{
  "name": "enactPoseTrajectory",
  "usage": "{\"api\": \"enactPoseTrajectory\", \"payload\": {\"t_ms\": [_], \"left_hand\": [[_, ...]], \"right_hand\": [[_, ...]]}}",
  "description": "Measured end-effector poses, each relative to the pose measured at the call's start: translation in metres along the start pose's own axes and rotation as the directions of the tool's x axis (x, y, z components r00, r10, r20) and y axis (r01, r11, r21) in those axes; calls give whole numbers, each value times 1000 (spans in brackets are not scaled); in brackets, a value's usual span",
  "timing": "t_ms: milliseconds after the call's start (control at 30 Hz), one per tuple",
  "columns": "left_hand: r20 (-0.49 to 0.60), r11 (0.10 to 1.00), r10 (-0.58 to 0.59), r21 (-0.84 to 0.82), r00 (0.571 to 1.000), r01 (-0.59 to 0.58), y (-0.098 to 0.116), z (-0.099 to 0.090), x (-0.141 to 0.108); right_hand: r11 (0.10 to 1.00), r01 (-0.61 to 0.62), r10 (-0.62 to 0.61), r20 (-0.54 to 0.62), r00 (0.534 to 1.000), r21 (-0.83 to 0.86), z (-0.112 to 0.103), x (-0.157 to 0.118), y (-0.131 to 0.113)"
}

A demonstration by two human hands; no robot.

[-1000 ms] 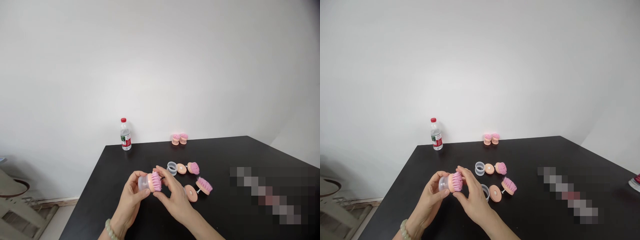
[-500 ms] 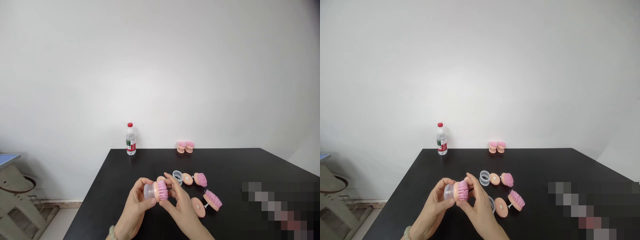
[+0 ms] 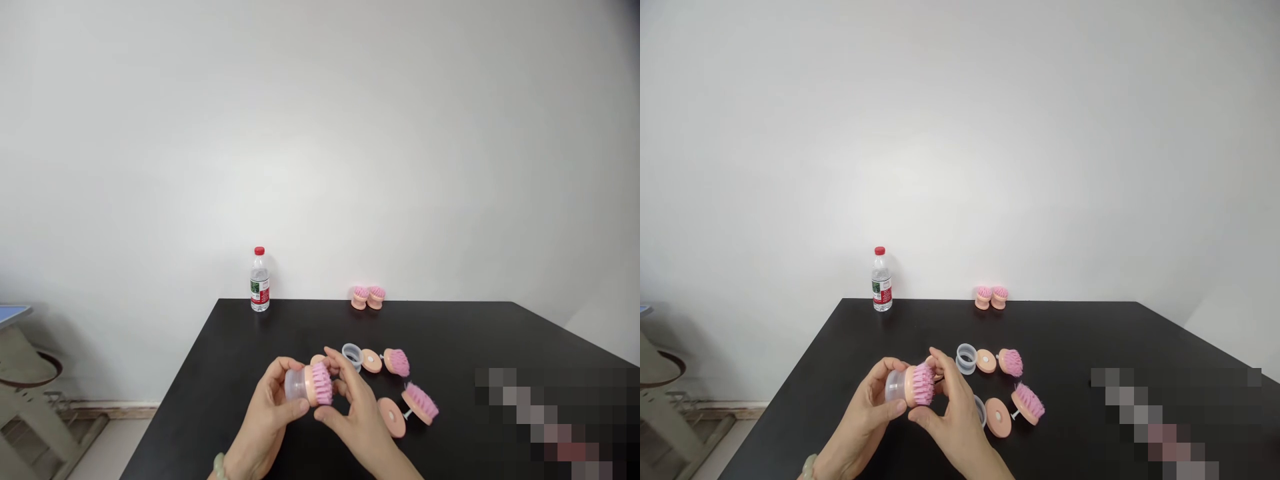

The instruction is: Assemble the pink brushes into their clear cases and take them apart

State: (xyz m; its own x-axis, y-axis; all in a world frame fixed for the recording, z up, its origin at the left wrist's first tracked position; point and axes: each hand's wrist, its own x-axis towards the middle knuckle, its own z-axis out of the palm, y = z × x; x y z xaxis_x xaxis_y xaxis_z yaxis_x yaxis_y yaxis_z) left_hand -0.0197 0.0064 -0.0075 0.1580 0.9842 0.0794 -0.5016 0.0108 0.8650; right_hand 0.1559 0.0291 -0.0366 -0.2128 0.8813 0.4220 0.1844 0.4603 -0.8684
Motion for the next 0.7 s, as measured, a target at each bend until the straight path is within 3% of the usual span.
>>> {"api": "enactPoseTrajectory", "payload": {"t_ms": [267,467,600,700], "left_hand": [[46,997,21,72,999,-24,0,2,1],[107,950,93,289,990,-120,-3,1,1],[77,763,190,616,979,-196,-8,-2,0],[142,598,222,762,965,-249,-8,-1,0]], "right_hand": [[999,-2,2,5,1000,-42,0,1,-10],[997,-47,48,18,999,-67,-1,3,-15],[989,-72,74,13,997,-131,1,1,-15],[974,-88,94,19,995,-209,2,-2,-14]]}}
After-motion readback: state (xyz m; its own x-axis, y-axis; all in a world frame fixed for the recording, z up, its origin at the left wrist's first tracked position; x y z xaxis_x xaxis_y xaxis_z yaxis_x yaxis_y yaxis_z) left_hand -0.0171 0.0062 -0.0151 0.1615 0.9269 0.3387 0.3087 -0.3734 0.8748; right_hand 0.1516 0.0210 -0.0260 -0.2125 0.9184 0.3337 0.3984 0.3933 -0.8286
